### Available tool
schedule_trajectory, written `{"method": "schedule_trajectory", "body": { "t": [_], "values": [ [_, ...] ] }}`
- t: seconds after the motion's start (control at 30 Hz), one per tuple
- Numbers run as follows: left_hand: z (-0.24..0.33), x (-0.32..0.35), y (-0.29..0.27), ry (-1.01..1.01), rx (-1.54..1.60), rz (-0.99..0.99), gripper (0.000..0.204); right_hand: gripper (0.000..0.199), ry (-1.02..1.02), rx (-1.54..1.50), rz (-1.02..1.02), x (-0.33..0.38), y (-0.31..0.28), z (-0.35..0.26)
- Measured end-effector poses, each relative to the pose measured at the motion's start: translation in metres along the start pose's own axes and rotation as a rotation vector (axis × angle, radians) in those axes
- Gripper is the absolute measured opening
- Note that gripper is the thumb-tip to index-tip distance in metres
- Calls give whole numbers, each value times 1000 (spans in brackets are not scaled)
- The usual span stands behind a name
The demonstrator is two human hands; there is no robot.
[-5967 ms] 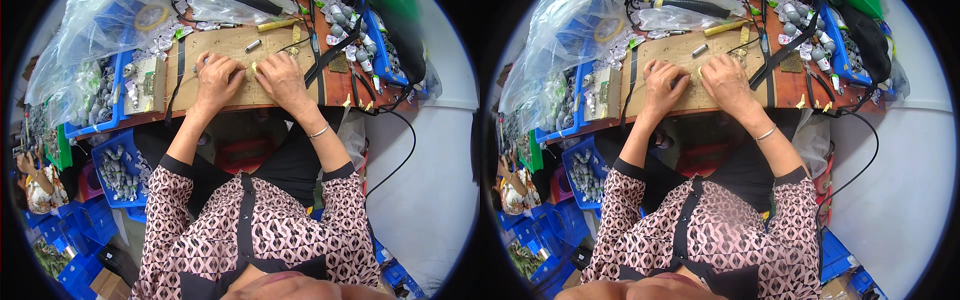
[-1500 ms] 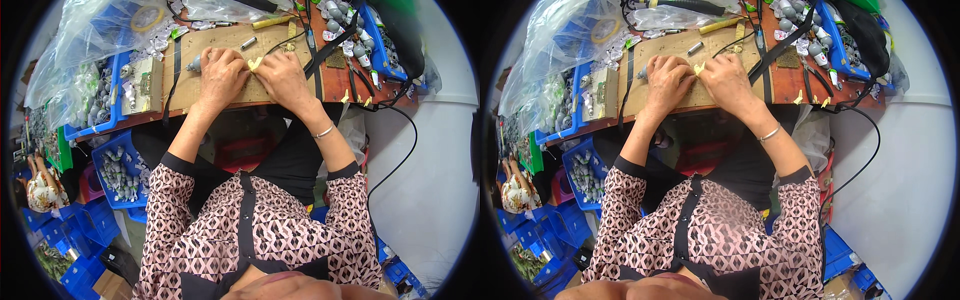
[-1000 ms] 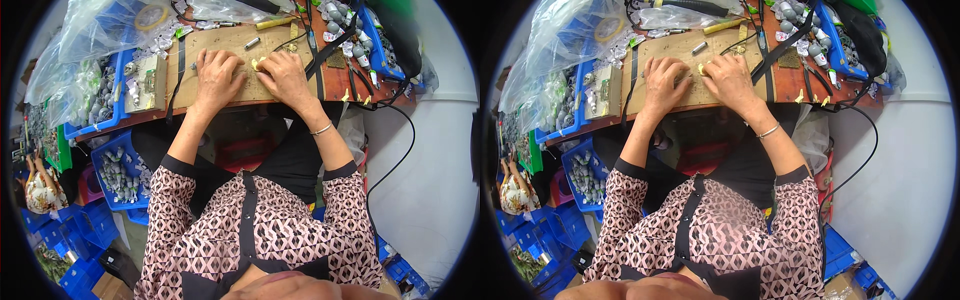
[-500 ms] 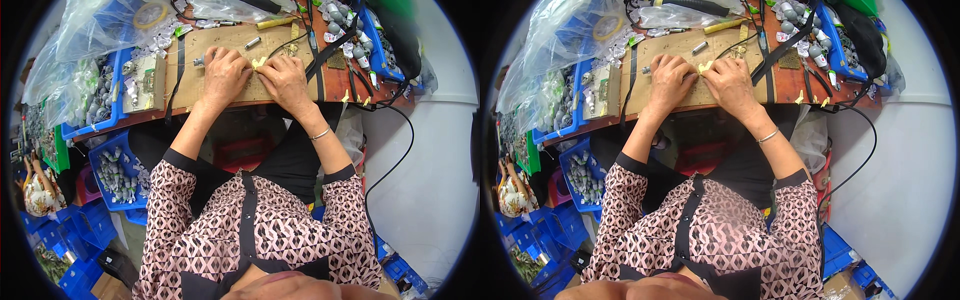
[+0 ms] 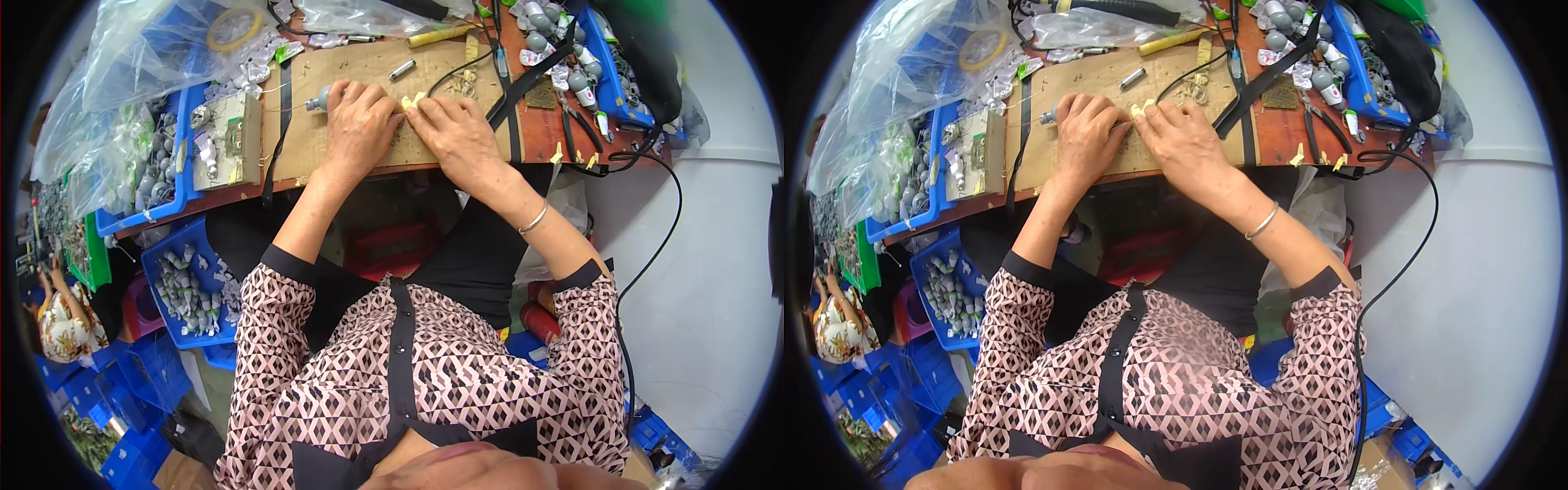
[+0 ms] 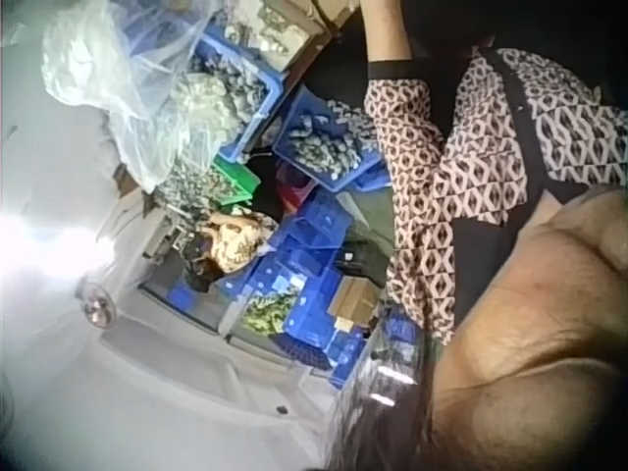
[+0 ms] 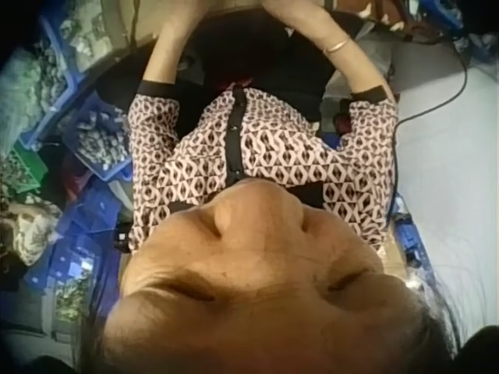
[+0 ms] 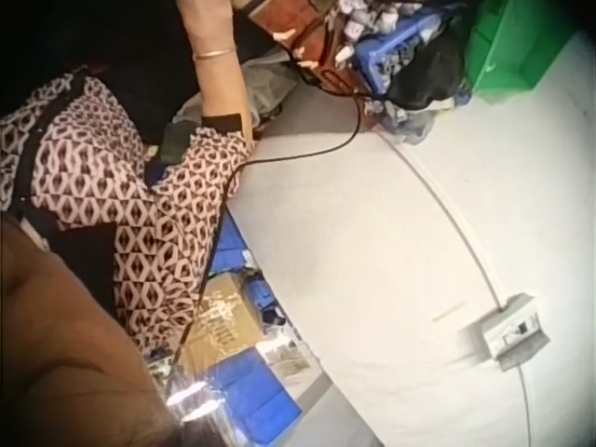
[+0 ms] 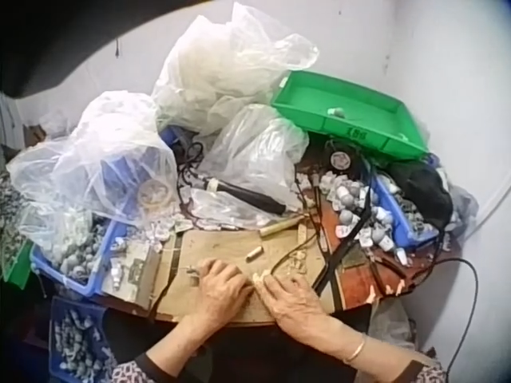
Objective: Assembling small components for light bulbs at a factory workbench using a soldering iron.
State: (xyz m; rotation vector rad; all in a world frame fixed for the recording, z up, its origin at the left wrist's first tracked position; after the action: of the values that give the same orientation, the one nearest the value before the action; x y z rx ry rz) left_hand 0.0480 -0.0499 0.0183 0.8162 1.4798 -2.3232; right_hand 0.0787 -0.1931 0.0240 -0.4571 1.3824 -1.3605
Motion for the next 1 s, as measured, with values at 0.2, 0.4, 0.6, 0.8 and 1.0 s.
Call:
{"method": "schedule_trajectory", "body": {
  "t": [0.2, 0.4, 0.6, 0.8, 1.0],
  "values": [
    [0, -2, 1, -13, 9, -18, 14, 10, 180, -395, 59, -23, 16, 37],
    [-2, 2, -9, -63, -29, -11, 26, 10, 147, -356, 23, -23, 25, 22],
    [-11, 9, -13, -77, 4, -36, 24, 11, 178, -416, 69, -16, 25, 24],
    [-16, 11, -14, -98, 103, 26, 12, 20, 235, -477, 155, -13, 13, 18],
    [-16, 11, -13, -96, 112, 33, 12, 21, 295, -527, 286, -29, 2, 14]
  ]
}}
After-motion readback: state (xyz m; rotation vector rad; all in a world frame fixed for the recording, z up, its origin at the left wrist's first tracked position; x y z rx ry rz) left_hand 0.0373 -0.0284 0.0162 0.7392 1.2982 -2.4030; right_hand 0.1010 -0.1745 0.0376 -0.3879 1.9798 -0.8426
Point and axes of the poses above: each hand's wrist, its own x-axis away from the middle knuckle, its own y-axis out of the palm, z = x × y, the point moved 5 cm from there along -x, towards the middle knuckle, and after that the axes turned 5 degrees about x, right-handed, at the moved point
